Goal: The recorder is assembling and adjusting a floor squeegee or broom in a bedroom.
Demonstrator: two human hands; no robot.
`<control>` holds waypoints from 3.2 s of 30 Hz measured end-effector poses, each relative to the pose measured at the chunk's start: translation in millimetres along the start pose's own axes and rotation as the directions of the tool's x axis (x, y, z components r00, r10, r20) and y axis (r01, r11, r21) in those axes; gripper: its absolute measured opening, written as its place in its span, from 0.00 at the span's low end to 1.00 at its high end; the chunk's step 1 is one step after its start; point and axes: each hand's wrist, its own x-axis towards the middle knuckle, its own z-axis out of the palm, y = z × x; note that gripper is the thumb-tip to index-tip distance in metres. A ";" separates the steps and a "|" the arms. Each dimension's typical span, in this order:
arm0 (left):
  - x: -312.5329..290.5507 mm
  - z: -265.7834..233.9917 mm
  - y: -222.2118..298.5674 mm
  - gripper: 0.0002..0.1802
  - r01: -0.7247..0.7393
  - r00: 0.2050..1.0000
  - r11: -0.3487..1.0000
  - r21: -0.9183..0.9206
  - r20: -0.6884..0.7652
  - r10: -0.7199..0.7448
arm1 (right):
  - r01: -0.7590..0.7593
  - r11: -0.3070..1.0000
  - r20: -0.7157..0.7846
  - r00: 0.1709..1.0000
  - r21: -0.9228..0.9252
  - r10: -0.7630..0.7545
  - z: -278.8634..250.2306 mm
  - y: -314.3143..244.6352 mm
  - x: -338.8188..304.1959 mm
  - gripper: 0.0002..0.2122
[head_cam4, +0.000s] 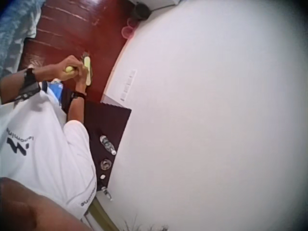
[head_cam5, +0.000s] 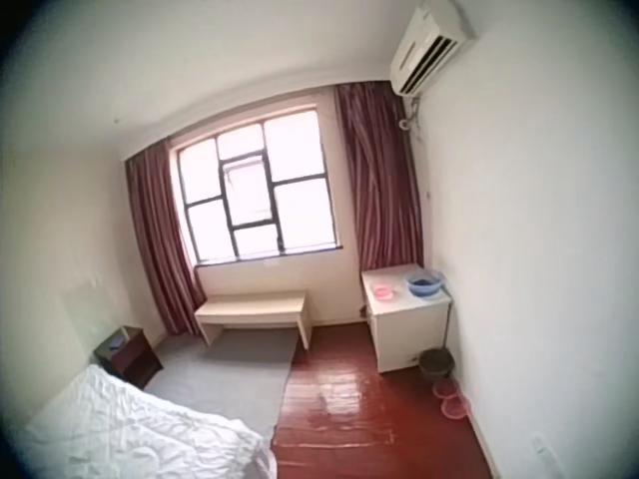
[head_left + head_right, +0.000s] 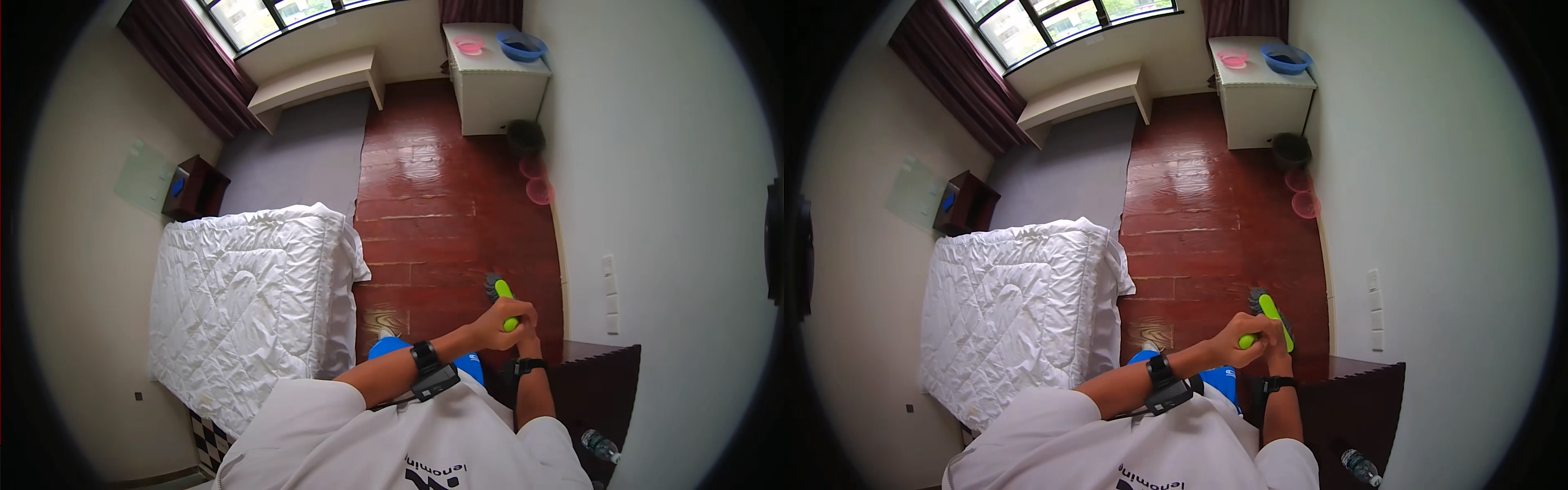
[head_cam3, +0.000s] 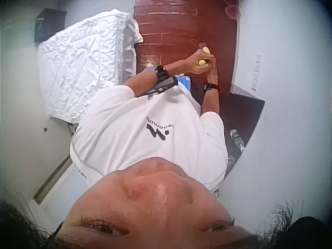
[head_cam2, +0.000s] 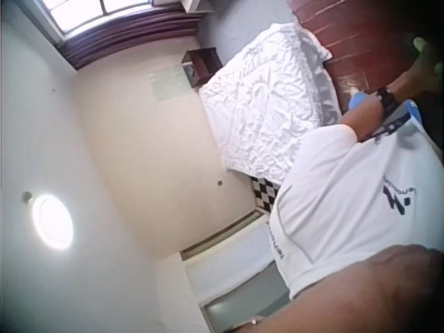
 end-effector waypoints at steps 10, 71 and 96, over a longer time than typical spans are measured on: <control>4.0 41.6 -25.5 0.07 0.019 0.987 1.000 0.001 0.160 -0.019 | -0.135 0.990 -0.049 0.990 -0.042 0.133 -42.3 62.7 -28.8 0.05; -186.2 -258.0 140.2 0.07 0.342 0.668 0.921 0.186 -0.738 -0.098 | 0.027 0.925 0.398 0.898 0.378 -0.189 351.3 -208.5 87.0 0.07; -41.2 -32.7 26.2 0.09 0.348 0.927 0.918 0.190 -0.215 -0.307 | -0.010 0.994 0.144 0.990 0.107 -0.006 29.8 3.4 26.3 0.06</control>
